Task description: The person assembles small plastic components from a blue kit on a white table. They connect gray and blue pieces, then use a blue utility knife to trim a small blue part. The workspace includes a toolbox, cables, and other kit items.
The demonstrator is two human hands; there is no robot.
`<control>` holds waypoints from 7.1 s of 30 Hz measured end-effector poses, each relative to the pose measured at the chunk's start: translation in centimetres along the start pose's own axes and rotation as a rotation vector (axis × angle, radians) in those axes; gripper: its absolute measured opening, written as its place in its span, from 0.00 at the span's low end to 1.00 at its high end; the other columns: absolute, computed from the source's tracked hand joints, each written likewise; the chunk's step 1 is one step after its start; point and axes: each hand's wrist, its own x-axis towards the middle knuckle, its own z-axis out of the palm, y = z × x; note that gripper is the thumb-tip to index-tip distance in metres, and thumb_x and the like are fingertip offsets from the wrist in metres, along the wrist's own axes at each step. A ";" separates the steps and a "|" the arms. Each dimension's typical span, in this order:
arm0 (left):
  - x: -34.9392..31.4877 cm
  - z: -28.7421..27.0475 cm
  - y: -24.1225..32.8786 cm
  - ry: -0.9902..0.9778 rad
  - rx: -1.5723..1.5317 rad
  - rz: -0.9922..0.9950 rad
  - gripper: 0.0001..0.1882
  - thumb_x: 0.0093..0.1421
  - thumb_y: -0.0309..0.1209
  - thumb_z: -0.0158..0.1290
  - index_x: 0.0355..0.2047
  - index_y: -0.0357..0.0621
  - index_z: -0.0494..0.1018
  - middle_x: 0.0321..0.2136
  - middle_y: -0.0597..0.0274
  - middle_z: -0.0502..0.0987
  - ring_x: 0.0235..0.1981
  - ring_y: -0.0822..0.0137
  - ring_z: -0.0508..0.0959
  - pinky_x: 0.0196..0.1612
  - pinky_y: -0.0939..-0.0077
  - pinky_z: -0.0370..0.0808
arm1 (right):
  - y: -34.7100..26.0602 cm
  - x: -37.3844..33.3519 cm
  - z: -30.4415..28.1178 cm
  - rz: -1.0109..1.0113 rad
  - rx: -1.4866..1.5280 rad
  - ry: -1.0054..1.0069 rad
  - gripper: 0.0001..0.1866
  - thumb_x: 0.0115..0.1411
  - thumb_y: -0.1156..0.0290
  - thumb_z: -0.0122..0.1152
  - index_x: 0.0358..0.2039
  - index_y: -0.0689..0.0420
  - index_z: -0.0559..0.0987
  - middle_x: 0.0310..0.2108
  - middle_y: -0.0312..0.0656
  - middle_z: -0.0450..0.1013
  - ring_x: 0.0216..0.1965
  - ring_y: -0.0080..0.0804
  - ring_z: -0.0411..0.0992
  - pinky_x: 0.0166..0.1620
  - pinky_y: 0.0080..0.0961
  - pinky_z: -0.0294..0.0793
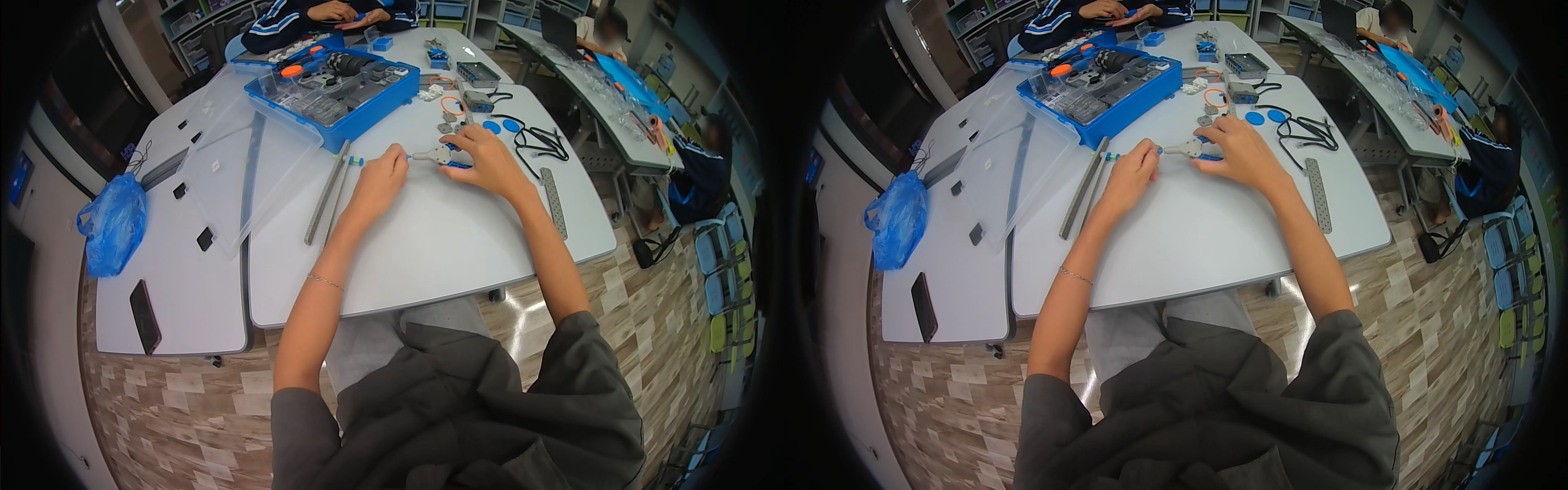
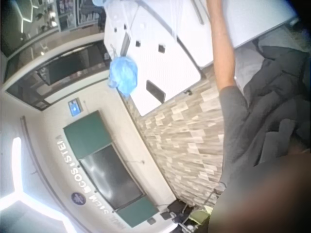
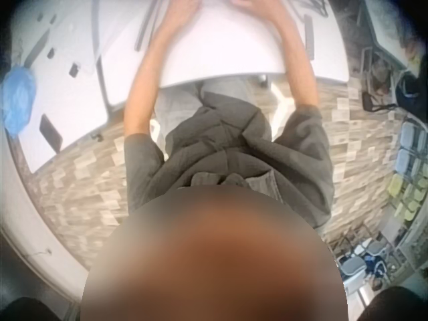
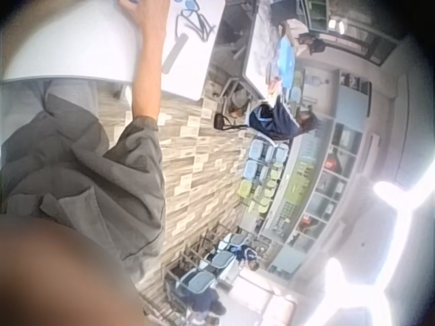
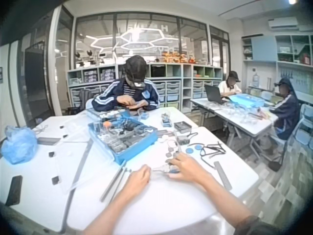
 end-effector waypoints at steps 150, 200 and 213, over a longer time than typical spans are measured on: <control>-18.6 0.4 27.1 -0.740 -2.212 0.564 0.24 0.74 0.46 0.32 0.22 0.52 0.62 0.20 0.69 0.66 0.26 0.70 0.64 0.30 0.74 0.62 | -0.7 -1.6 -0.9 0.140 -0.136 -0.031 0.25 0.42 0.59 0.72 0.43 0.51 0.85 0.39 0.39 0.75 0.44 0.36 0.69 0.49 0.33 0.70; -0.5 1.7 0.1 0.046 0.753 0.337 0.07 0.66 0.27 0.45 0.38 0.36 0.68 0.33 0.44 0.79 0.34 0.47 0.80 0.37 0.55 0.76 | 0.7 -1.8 -1.5 0.310 -0.043 0.038 0.25 0.43 0.55 0.70 0.41 0.55 0.84 0.36 0.45 0.77 0.46 0.41 0.71 0.48 0.35 0.71; -8.8 -4.6 5.2 0.155 0.284 0.055 0.09 0.65 0.27 0.48 0.44 0.37 0.70 0.28 0.42 0.77 0.30 0.44 0.78 0.37 0.56 0.73 | -9.3 -5.3 -9.7 0.293 2.039 0.407 0.31 0.68 0.39 0.35 0.49 0.56 0.70 0.33 0.38 0.67 0.30 0.34 0.67 0.48 0.46 0.67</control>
